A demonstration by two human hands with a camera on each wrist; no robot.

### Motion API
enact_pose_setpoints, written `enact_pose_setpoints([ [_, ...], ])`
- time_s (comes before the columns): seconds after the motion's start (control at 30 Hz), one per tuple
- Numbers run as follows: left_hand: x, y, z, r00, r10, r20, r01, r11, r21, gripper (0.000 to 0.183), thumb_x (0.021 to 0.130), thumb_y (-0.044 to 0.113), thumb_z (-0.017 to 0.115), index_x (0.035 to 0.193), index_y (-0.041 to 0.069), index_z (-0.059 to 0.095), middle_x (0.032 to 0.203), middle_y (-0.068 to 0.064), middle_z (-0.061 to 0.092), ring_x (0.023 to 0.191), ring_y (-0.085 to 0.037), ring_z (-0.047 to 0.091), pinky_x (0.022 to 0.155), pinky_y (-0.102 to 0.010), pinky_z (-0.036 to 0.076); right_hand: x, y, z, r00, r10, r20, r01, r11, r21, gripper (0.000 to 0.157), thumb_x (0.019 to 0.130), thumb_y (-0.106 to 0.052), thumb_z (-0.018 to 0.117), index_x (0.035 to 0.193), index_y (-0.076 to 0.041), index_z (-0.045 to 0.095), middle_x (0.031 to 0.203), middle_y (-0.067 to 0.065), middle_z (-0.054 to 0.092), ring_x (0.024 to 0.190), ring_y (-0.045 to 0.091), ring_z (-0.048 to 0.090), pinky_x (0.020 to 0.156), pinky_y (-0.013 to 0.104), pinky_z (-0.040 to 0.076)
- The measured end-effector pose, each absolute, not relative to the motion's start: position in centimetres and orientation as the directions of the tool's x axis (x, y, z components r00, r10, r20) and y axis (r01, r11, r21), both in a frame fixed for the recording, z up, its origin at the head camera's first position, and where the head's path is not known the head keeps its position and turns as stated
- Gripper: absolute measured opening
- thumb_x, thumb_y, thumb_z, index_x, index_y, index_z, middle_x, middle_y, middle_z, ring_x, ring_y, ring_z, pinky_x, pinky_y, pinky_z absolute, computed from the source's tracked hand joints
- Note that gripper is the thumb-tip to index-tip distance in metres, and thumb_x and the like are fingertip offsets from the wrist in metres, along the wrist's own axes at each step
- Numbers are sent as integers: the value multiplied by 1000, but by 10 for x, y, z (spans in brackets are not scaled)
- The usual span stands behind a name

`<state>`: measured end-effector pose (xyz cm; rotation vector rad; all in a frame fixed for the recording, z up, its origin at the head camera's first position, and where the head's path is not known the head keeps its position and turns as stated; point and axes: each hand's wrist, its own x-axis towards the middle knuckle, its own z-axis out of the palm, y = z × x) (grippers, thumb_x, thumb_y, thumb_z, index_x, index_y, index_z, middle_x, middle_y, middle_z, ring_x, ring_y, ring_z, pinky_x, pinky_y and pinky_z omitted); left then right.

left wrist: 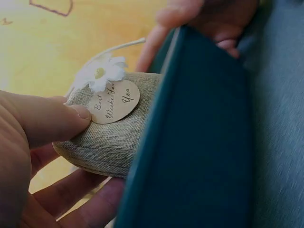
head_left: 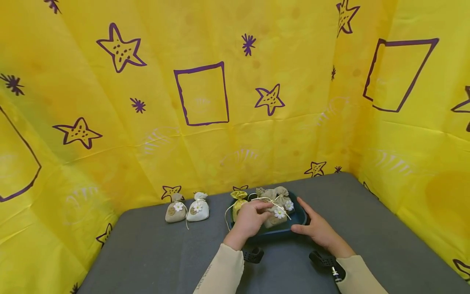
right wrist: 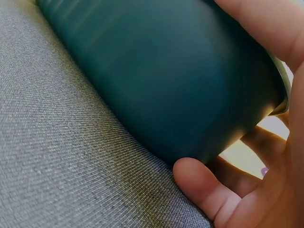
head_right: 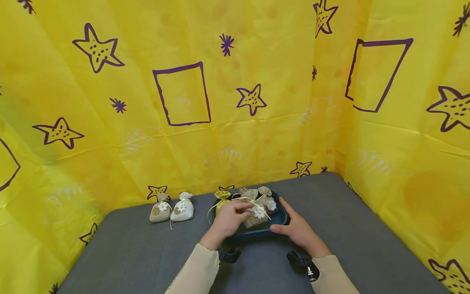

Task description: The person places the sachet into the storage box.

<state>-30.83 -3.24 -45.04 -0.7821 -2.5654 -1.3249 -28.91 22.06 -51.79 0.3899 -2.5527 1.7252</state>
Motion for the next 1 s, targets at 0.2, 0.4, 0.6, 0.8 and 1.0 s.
enact_pose_setpoints([
  [0.2,-312,-14,-457,-834,455,313,527,486,697,27,89,6,73,114,14,78,112,4,69,100,-11,62,82,-27,50,-289,219,-515,-969,-190,156,-216,353,-911,97,86,-26,81,161,-16,19,160,23,21,139,43,31,106,63,27],
  [0.4,-317,-3,-458,-825,517,229,514,516,685,36,90,9,74,125,18,72,122,5,66,104,-10,61,84,-28,49,-290,221,-515,-967,-190,171,-231,365,-902,97,85,-26,81,160,-17,20,159,23,22,140,45,26,105,64,27],
  [0.6,-319,-2,-455,-813,576,83,438,511,740,64,88,14,77,146,23,53,145,8,50,125,-12,50,99,-35,44,-291,222,-516,-966,-190,173,-233,368,-900,97,86,-24,80,160,-16,20,158,25,24,140,45,26,105,65,25],
  [0.8,-317,-5,-455,-814,577,67,428,518,741,59,88,17,77,144,22,56,144,9,50,124,-13,52,97,-35,45,-290,221,-517,-966,-190,174,-234,364,-901,96,86,-22,80,160,-16,20,159,24,22,141,45,25,105,66,25],
  [1.0,-315,-10,-454,-787,614,64,460,514,724,61,89,16,77,146,19,54,144,6,51,115,-16,58,91,-31,48,-290,221,-519,-967,-198,161,-221,334,-916,96,86,-21,80,160,-15,19,160,23,19,142,44,22,106,64,25],
])
